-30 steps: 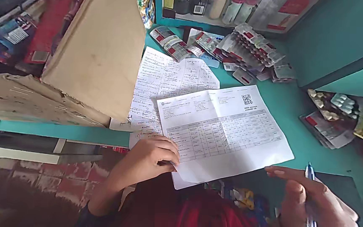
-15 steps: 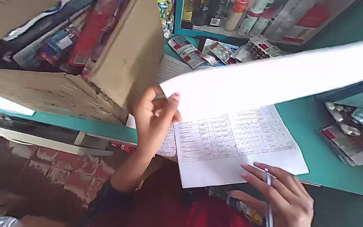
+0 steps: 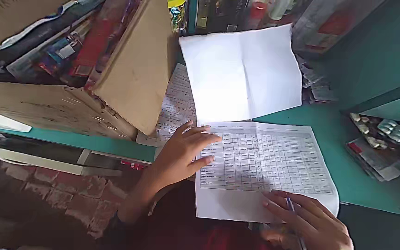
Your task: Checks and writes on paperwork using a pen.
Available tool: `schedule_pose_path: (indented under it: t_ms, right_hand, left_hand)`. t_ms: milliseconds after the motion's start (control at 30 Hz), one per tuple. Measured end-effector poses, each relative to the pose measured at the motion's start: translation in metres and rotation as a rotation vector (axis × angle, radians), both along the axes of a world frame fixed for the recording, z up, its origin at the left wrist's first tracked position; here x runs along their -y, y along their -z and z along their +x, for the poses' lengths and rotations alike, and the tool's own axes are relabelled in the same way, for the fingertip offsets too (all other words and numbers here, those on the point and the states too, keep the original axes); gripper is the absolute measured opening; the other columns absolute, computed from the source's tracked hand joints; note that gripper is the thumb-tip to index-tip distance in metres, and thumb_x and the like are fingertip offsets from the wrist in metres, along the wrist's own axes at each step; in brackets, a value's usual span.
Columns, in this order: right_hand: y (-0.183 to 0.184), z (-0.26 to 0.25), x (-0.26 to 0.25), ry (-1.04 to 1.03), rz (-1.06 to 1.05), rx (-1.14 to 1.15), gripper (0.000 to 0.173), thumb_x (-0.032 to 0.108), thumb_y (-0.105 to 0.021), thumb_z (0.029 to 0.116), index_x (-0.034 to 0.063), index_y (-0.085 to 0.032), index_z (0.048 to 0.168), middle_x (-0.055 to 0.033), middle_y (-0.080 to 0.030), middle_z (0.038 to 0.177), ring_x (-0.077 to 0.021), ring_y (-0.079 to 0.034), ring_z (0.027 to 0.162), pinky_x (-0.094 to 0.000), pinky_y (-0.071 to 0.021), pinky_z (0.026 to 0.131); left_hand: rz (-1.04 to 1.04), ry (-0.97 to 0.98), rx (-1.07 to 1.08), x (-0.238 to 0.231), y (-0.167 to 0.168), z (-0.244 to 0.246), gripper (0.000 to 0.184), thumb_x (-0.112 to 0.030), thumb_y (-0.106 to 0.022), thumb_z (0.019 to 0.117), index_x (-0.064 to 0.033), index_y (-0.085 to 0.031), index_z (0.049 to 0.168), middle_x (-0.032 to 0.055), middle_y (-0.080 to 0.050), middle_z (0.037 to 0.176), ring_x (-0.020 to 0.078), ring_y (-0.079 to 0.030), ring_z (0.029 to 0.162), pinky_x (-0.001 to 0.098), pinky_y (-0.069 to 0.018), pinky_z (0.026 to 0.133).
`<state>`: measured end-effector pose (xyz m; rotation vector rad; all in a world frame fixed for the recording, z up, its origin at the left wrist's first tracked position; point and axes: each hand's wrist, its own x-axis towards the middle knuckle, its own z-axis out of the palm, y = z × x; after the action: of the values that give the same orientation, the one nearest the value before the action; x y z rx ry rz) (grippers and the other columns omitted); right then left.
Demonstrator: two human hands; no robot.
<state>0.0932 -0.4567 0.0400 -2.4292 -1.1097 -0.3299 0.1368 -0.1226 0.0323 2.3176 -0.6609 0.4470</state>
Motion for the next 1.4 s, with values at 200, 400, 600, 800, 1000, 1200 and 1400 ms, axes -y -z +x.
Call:
schedule_pose_path:
  t_ms: [200, 400, 600, 800, 1000, 1200, 1400]
  right_hand:
    - [-0.016, 0.022, -0.026, 0.064, 0.204, 0.019, 0.05, 0.053, -0.042, 0.107, 0.0114, -0.068, 0.113, -0.0074, -0.073, 0.101, -0.0135, -0.066, 0.098, -0.0253, -0.0494, 0.087]
    - [-0.034, 0.062, -0.045, 0.073, 0.712, -0.473, 0.041, 0.036, -0.038, 0.1109, 0.0207, -0.075, 0.103, 0.0156, -0.072, 0.088, 0.0027, -0.067, 0.076, -0.0146, -0.057, 0.071]
    - [-0.052, 0.076, -0.059, 0.202, 0.669, -0.57, 0.018, 0.02, -0.053, 0.1033, 0.0205, -0.071, 0.103, 0.0112, -0.074, 0.09, -0.0034, -0.072, 0.079, -0.0194, -0.062, 0.071]
    - [-0.02, 0.076, -0.059, 0.391, 0.628, -0.688, 0.013, 0.005, -0.061, 0.0882, 0.0174, -0.067, 0.09, 0.0134, -0.07, 0.073, 0.0005, -0.066, 0.062, -0.0164, -0.0573, 0.06]
    - [-0.01, 0.06, -0.058, 0.452, 0.64, -0.668, 0.013, 0.006, -0.061, 0.0845, 0.0169, -0.062, 0.092, 0.0154, -0.067, 0.072, 0.0029, -0.063, 0.061, -0.0143, -0.0542, 0.056]
    - [-0.005, 0.066, -0.061, 0.486, 0.678, -0.661, 0.015, 0.005, -0.061, 0.084, 0.019, -0.062, 0.087, 0.015, -0.066, 0.069, 0.0038, -0.062, 0.057, -0.0132, -0.0529, 0.052]
    - [-0.002, 0.065, -0.063, 0.477, 0.641, -0.618, 0.016, 0.004, -0.062, 0.082, 0.0199, -0.061, 0.086, 0.0177, -0.065, 0.069, 0.0059, -0.06, 0.057, -0.0117, -0.0505, 0.051]
  left_hand:
    - [0.178, -0.121, -0.024, 0.005, 0.012, -0.005, 0.082, -0.054, -0.069, 0.0875, 0.0012, -0.051, 0.146, 0.0149, -0.063, 0.138, 0.0299, -0.054, 0.135, 0.053, -0.029, 0.12]
    - [0.127, -0.149, -0.02, 0.005, 0.02, -0.008, 0.087, -0.057, -0.068, 0.0875, 0.0026, -0.046, 0.148, 0.0129, -0.062, 0.14, 0.0245, -0.056, 0.134, 0.0503, -0.0298, 0.121]
    - [0.101, -0.169, 0.02, 0.006, 0.024, -0.01, 0.083, -0.059, -0.065, 0.0881, 0.0022, -0.052, 0.143, 0.0131, -0.064, 0.137, 0.024, -0.059, 0.131, 0.0527, -0.032, 0.118]
    - [0.096, -0.169, 0.05, 0.006, 0.027, -0.01, 0.079, -0.06, -0.062, 0.0897, 0.0002, -0.055, 0.14, 0.0129, -0.066, 0.132, 0.0243, -0.058, 0.131, 0.0528, -0.0326, 0.118]
    - [0.053, -0.149, 0.052, 0.004, 0.026, -0.009, 0.069, -0.055, -0.063, 0.091, -0.0008, -0.061, 0.133, 0.0128, -0.068, 0.128, 0.0254, -0.06, 0.129, 0.0502, -0.0363, 0.116]
    - [0.012, -0.129, 0.049, 0.0, 0.025, -0.009, 0.061, -0.054, -0.067, 0.0892, -0.004, -0.067, 0.123, 0.011, -0.071, 0.121, 0.0232, -0.062, 0.125, 0.0514, -0.0363, 0.115]
    - [-0.007, -0.126, 0.035, -0.001, 0.024, -0.01, 0.049, -0.049, -0.072, 0.0868, -0.0063, -0.072, 0.112, 0.0087, -0.072, 0.117, 0.0198, -0.064, 0.122, 0.0497, -0.0337, 0.117]
